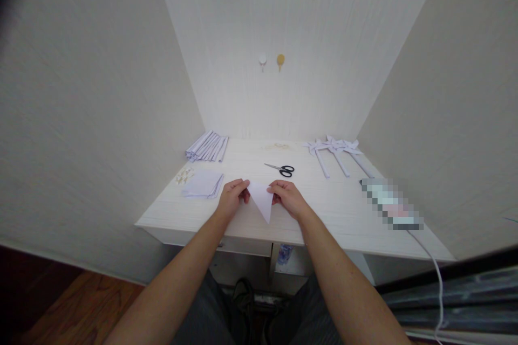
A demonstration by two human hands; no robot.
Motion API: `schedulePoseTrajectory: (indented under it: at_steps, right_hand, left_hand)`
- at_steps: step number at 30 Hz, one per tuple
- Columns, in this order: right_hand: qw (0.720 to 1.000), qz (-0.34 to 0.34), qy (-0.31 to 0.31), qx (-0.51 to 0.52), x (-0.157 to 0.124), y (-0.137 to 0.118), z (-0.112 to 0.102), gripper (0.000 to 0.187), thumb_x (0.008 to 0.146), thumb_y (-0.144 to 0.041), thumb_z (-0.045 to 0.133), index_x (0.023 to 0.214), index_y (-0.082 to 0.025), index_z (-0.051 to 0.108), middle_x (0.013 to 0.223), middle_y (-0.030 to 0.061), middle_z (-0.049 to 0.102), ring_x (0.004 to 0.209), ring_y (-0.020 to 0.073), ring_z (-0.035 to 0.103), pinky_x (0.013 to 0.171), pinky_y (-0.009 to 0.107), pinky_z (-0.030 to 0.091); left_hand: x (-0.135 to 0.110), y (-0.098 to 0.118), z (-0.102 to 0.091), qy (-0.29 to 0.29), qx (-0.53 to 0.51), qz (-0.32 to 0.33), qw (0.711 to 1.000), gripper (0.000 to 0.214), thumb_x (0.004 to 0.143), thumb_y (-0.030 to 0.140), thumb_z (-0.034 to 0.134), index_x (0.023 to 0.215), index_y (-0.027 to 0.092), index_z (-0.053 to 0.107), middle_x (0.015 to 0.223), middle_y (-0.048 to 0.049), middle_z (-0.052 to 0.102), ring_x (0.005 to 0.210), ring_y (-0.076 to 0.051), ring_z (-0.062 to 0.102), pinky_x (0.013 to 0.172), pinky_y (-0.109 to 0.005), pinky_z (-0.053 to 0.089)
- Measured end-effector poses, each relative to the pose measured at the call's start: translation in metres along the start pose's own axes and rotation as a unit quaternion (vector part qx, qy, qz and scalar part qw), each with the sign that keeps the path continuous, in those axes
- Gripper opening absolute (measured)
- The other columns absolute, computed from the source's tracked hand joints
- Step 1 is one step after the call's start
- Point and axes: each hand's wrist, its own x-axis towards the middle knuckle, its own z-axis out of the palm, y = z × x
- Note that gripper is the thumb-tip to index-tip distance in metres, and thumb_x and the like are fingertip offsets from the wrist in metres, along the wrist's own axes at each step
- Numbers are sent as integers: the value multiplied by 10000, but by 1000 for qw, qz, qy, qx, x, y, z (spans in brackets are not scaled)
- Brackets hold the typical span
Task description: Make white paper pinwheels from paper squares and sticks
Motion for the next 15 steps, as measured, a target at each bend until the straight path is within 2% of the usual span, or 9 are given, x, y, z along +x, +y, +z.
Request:
schedulePoseTrajectory:
  at_steps: [5, 7, 9, 11, 13, 15]
  right_hand:
    - [1000, 2, 7, 2, 1, 0, 1, 309, 1016, -341, 685, 1270, -166, 662, 1234, 90, 700, 1000, 228, 718, 841, 418, 628]
    - [1000, 2, 10, 5, 0, -1, 1, 316, 1015, -341, 685, 1279, -168, 659, 1250, 93, 696, 1019, 234, 715, 856, 429, 625]
    - [1000, 2, 13, 9, 0, -1, 2, 320, 1015, -342, 685, 1283, -169, 658, 1258, 95, 694, 1029, 238, 714, 865, 435, 623]
    - [1000, 3, 16, 11, 0, -2, 2, 322, 1015, -343, 684, 1285, -170, 658, 1264, 96, 692, 1036, 240, 713, 870, 439, 622]
    - [1000, 5, 18, 12, -1, -3, 2, 324, 1015, -344, 684, 1288, -171, 657, 1269, 97, 691, 1042, 242, 712, 875, 442, 621]
    - [1000, 9, 21, 12, -1, -4, 3, 327, 1015, -345, 684, 1291, -171, 656, 1274, 98, 689, 1047, 243, 711, 879, 444, 620]
  left_hand:
    - [1, 2, 2, 5, -18, 1, 1000, 510, 978, 492, 641, 583, 179, 563, 495, 55, 528, 477, -110, 513, 543, -261, 445]
    - [1, 1, 2, 6, -21, -5, 1000, 493, 981, 482, 642, 602, 173, 578, 508, 53, 534, 477, -107, 514, 543, -260, 452]
    - [2, -2, 1, 6, -20, -15, 1000, 408, 1002, 456, 636, 728, 154, 637, 609, 41, 595, 524, -106, 550, 569, -259, 496]
    - [2, -4, 1, 6, -18, -28, 999, 302, 1015, 426, 635, 934, 139, 684, 798, 0, 679, 639, -121, 627, 631, -283, 561]
    - [2, -6, 0, 8, -17, -38, 999, 280, 1014, 403, 643, 1109, 143, 685, 999, -50, 717, 795, -159, 689, 718, -330, 608]
    - [2, -6, 0, 12, -16, -46, 999, 305, 1010, 389, 650, 1201, 153, 673, 1131, -82, 713, 917, -196, 708, 796, -379, 624]
